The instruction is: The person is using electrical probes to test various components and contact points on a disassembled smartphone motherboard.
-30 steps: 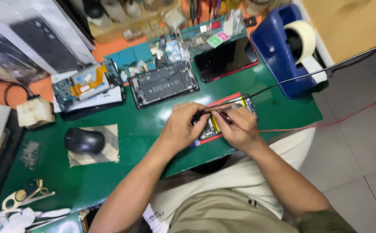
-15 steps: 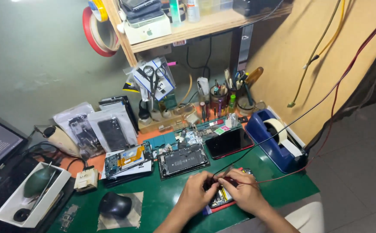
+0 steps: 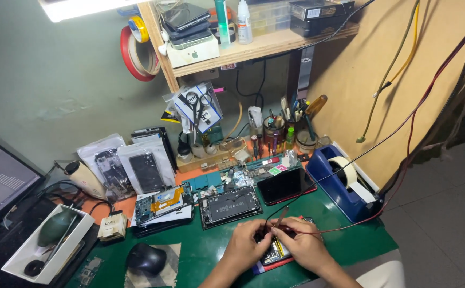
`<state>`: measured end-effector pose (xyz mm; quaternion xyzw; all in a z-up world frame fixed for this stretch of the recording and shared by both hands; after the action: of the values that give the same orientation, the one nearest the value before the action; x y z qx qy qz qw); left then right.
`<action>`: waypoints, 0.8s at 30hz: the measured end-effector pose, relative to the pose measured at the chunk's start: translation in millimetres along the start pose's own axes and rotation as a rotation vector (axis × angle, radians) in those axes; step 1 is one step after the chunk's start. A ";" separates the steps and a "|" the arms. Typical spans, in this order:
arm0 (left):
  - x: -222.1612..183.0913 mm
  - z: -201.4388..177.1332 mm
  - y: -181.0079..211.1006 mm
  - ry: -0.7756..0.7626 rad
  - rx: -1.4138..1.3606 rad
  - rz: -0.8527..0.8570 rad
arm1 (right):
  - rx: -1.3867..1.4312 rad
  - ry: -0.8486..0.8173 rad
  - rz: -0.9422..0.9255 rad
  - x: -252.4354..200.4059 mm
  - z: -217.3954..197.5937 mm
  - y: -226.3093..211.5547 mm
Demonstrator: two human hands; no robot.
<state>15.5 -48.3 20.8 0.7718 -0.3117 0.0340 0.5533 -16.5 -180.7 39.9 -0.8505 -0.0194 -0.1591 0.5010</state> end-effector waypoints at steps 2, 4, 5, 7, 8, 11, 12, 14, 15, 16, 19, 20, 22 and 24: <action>0.1 -0.8 1.5 0.005 0.001 0.017 | -0.005 -0.017 0.039 -1.2 0.4 0.2; 0.8 -1.5 1.1 -0.001 -0.004 0.007 | -0.048 -0.030 0.040 -1.4 0.5 0.5; 1.1 -2.3 3.6 0.000 -0.003 0.009 | -0.047 -0.029 0.037 -2.3 0.7 2.9; 2.1 -4.2 8.8 0.007 -0.037 0.017 | -0.061 -0.062 0.152 -4.3 2.7 13.5; 2.0 -4.0 8.8 0.008 -0.036 0.020 | -0.061 -0.061 0.149 -4.8 1.0 13.8; 0.8 -2.9 5.6 0.005 -0.029 -0.010 | -0.309 -0.035 -0.015 -8.5 -4.0 6.5; 0.6 -1.9 3.5 -0.006 -0.016 -0.022 | -0.443 -0.013 0.015 -11.0 -6.4 7.7; 0.7 -2.2 3.8 -0.015 -0.004 -0.037 | -0.578 0.007 0.044 -16.5 -10.0 16.3; 1.2 -2.9 6.2 -0.018 -0.010 -0.039 | -0.662 -0.032 0.092 -19.9 -10.8 26.6; 1.8 -3.7 8.4 -0.021 -0.017 -0.041 | -0.747 -0.071 0.141 -23.3 -11.6 37.2; 2.5 -4.7 7.1 -0.055 -0.028 -0.055 | -0.870 -0.334 0.261 -41.8 -24.9 52.3; 3.9 -6.1 7.1 -0.054 -0.033 -0.055 | -0.874 -0.335 0.262 -39.4 -41.9 40.9; 4.6 -5.8 7.5 -0.088 -0.060 -0.067 | -0.557 -0.739 -0.056 -46.2 -52.8 6.1; 2.7 -4.8 6.1 -0.107 -0.072 -0.080 | -0.538 -0.562 -0.378 -29.0 -84.3 -77.7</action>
<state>15.9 -46.5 28.9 0.7639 -0.3107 -0.0409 0.5641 -80.1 -210.8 135.0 -0.9425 -0.2683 -0.0094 0.1989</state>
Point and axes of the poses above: each hand's wrist, its own x-axis towards the middle knuckle, its own z-axis out of the palm, y = z × x, the point moved 5 cm from there along x, towards the middle knuckle, and after that the axes turned 10 degrees about -x, right-handed, at the moved point
